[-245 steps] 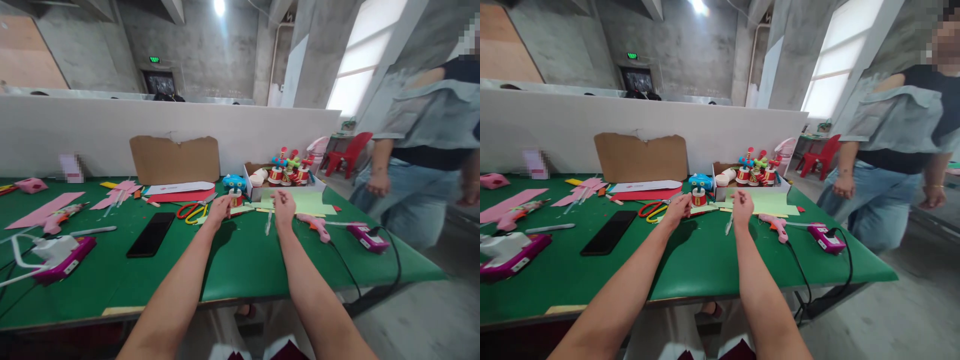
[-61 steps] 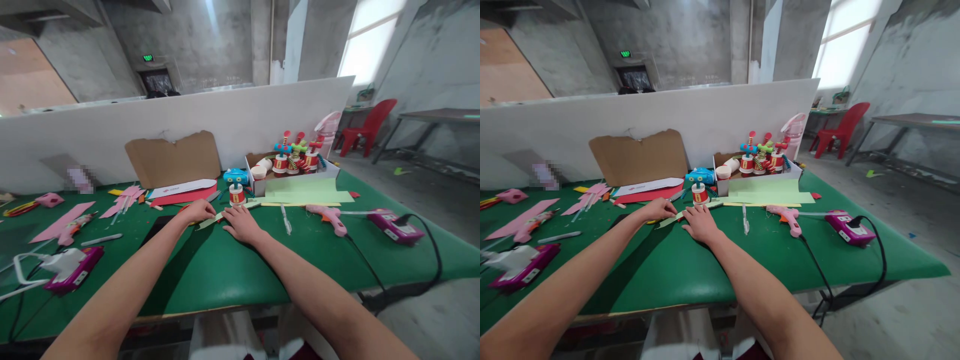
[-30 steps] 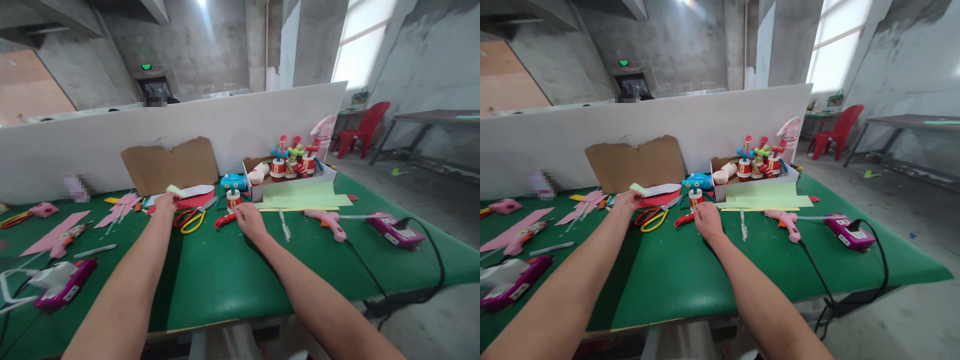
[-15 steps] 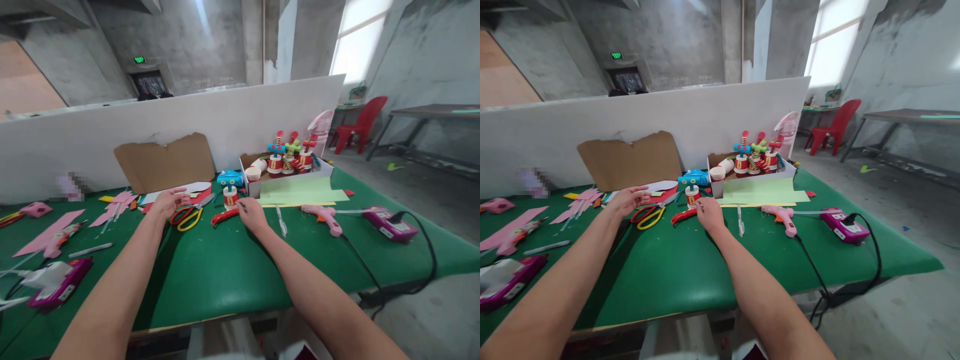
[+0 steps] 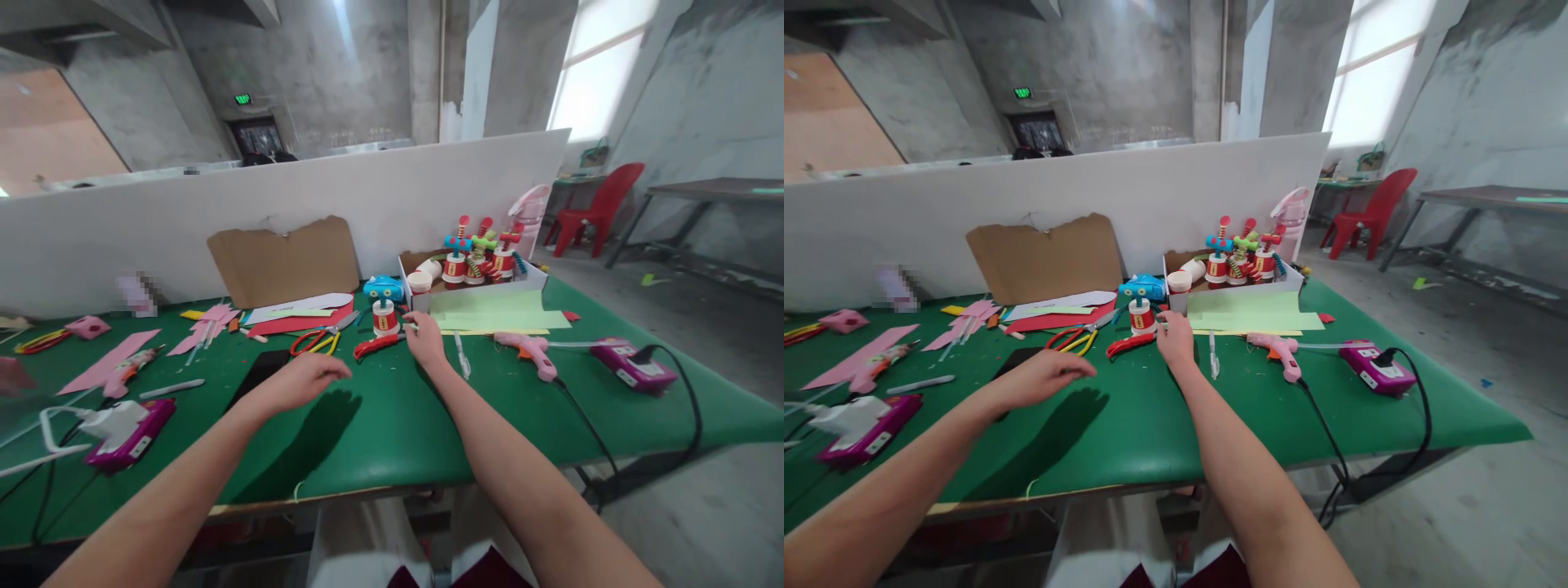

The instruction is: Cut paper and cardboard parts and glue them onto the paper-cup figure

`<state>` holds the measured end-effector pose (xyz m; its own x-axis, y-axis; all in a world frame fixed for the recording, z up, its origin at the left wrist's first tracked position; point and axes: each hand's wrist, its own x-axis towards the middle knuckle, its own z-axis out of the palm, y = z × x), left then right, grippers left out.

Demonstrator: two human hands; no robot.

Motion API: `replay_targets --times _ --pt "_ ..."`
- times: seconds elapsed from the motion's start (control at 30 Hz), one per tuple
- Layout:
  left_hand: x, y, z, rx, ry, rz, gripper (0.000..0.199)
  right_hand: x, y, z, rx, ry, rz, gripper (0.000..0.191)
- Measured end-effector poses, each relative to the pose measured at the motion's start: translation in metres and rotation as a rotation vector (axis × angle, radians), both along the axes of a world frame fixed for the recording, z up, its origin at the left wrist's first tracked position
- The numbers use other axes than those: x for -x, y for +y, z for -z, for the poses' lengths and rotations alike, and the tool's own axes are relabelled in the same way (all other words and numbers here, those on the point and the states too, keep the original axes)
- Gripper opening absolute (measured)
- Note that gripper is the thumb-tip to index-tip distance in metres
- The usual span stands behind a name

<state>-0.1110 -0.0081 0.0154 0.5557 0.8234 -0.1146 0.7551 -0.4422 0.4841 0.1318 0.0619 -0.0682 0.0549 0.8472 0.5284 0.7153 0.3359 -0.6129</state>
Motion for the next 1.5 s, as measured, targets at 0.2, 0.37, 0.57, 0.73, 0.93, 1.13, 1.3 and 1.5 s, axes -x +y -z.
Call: replay_targets --times 0.2,0.37,0.57,0.73,0.93,1.13,1.3,1.5 --pt "-0.055 0.053 0.037 -0.471 0.241 -0.184 0.026 0.002 -0.011 -0.005 -0.007 -0.210 -0.131 0.024" --pt "-0.077 0.051 0.046 -0.473 0.251 -0.263 0.023 0.005 -0.018 -0.006 0.014 -0.361 -0.344 0.063" --pt "-0.053 0.052 0.038 -0.243 -0.298 -0.154 0.022 0.011 -0.015 -0.010 0.081 -0.385 -0.344 0.046" --pt "0.001 0.081 0.033 -0.419 -0.057 -0.456 0.034 -0.002 -0.011 -0.019 -0.045 -0.241 -0.130 0.041" --pt "0.008 0.063 0.059 -0.402 0.260 -0.199 0.051 -0.012 -0.010 -0.020 -0.152 -0.149 -0.006 0.034" --pt "-0.005 0.060 0.061 -0.227 0.023 -0.049 0.052 -0.006 -0.008 -0.018 -0.120 -0.097 -0.076 0.030" --pt "-0.030 0.067 0.072 -0.259 0.047 -0.032 0.050 0.001 -0.011 -0.010 -0.120 -0.111 -0.188 0.029" --pt "-0.040 0.041 0.081 -0.207 0.091 0.195 0.066 0.007 -0.011 -0.005 -0.137 -0.106 -0.234 0.024"
